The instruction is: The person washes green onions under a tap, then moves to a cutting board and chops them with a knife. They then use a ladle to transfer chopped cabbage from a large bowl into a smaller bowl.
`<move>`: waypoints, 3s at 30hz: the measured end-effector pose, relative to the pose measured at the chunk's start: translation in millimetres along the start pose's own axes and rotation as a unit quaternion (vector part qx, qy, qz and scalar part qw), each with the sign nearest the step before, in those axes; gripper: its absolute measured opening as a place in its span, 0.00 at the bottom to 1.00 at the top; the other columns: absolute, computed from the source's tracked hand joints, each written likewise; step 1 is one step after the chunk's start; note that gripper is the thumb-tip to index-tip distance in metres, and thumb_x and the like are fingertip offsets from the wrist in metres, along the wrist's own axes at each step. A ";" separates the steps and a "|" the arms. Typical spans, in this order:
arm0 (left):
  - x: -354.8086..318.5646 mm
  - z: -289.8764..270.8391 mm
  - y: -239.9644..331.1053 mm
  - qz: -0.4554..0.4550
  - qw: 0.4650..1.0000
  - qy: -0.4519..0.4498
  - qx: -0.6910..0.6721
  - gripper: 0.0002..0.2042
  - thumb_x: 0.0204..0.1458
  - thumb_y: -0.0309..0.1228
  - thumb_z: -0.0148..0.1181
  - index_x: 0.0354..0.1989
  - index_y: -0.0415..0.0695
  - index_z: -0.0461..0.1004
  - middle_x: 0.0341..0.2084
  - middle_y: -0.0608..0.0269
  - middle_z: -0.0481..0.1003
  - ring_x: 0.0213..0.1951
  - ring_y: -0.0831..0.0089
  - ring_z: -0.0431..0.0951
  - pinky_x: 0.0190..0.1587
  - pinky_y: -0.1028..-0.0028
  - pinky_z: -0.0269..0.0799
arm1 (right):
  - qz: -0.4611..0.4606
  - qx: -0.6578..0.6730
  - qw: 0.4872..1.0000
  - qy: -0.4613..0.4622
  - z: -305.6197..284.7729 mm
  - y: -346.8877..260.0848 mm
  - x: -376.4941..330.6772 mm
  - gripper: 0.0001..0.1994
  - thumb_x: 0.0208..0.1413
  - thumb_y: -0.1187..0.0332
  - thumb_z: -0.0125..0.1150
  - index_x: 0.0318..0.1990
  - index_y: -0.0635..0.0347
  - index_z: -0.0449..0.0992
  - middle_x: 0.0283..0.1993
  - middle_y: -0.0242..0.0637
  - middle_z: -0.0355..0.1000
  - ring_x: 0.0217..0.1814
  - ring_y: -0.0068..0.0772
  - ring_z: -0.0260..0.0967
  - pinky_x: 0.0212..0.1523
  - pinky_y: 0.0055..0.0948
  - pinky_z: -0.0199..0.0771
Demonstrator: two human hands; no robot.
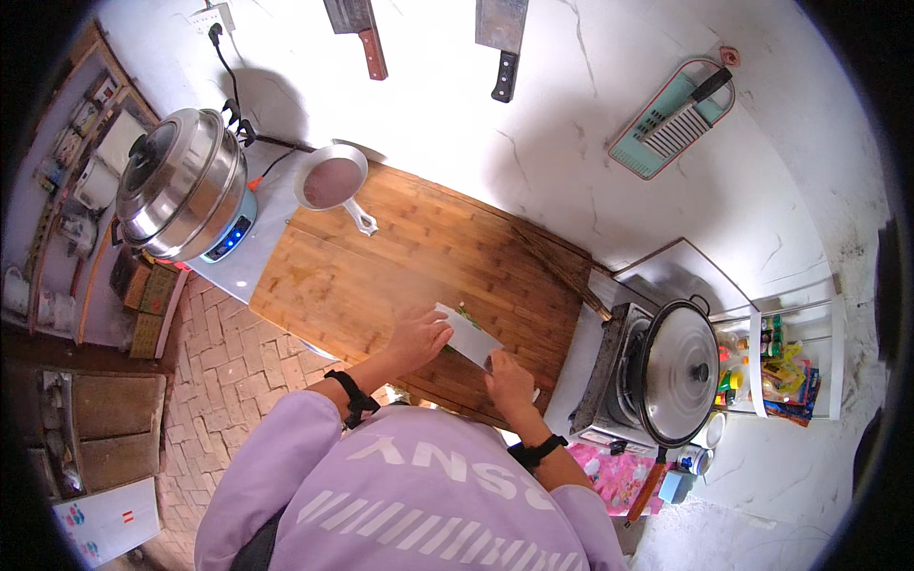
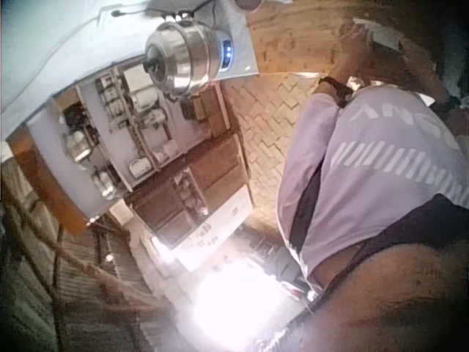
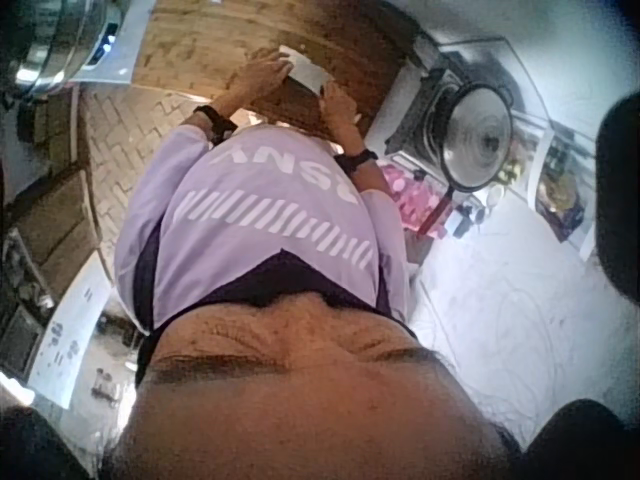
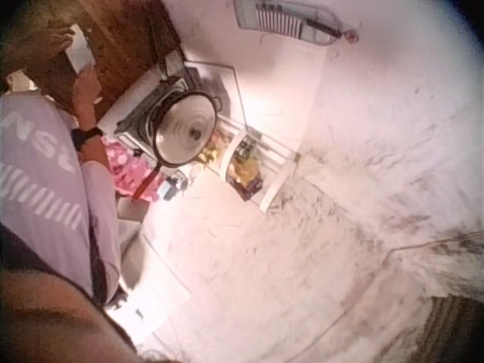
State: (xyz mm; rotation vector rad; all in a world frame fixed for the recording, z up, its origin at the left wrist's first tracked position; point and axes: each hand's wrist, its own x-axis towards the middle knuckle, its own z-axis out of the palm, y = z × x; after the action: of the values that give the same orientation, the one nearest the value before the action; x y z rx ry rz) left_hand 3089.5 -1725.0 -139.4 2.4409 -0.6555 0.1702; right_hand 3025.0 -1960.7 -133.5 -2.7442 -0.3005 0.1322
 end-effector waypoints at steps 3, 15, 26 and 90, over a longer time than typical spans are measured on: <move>5.1 -2.9 -1.1 -0.050 0.995 0.042 -0.075 0.09 0.55 0.34 0.57 0.37 0.43 0.80 0.42 0.57 0.76 0.49 0.57 0.72 0.56 0.61 0.62 | 0.056 0.051 0.997 0.002 1.1 19.0 -3.9 0.13 0.55 0.62 0.59 0.43 0.57 0.66 0.37 0.46 0.74 0.37 0.52 0.74 0.36 0.46 0.73; -124.2 -7.3 -50.2 -0.259 0.956 0.113 -0.074 0.05 0.47 0.27 0.61 0.33 0.44 0.78 0.42 0.54 0.76 0.48 0.55 0.72 0.51 0.59 0.66 | 0.042 0.039 0.996 0.065 29.6 39.5 15.5 0.10 0.61 0.60 0.50 0.39 0.57 0.70 0.34 0.47 0.76 0.36 0.52 0.74 0.32 0.50 0.72; -231.8 2.1 -48.3 -0.361 0.923 0.131 0.019 0.08 0.46 0.31 0.62 0.35 0.45 0.76 0.37 0.55 0.73 0.47 0.55 0.71 0.53 0.58 0.66 | 0.238 0.559 0.790 -0.083 56.3 117.2 19.6 0.17 0.67 0.58 0.45 0.30 0.61 0.69 0.20 0.34 0.69 0.16 0.21 0.61 0.18 0.29 0.61; -399.8 -128.5 -122.2 -0.530 0.834 0.058 -0.142 0.12 0.50 0.34 0.61 0.39 0.40 0.76 0.30 0.56 0.79 0.34 0.67 0.80 0.39 0.69 0.76 | 0.266 -0.212 0.939 0.056 4.3 302.5 164.0 0.10 0.52 0.68 0.57 0.38 0.62 0.80 0.43 0.49 0.77 0.49 0.55 0.72 0.53 0.51 0.71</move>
State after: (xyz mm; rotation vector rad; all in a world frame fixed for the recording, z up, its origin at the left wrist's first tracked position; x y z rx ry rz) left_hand 2805.8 -1398.7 -204.7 2.1252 0.7236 -0.2179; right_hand 3241.6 -2196.5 -259.7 -3.1729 0.5148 0.0557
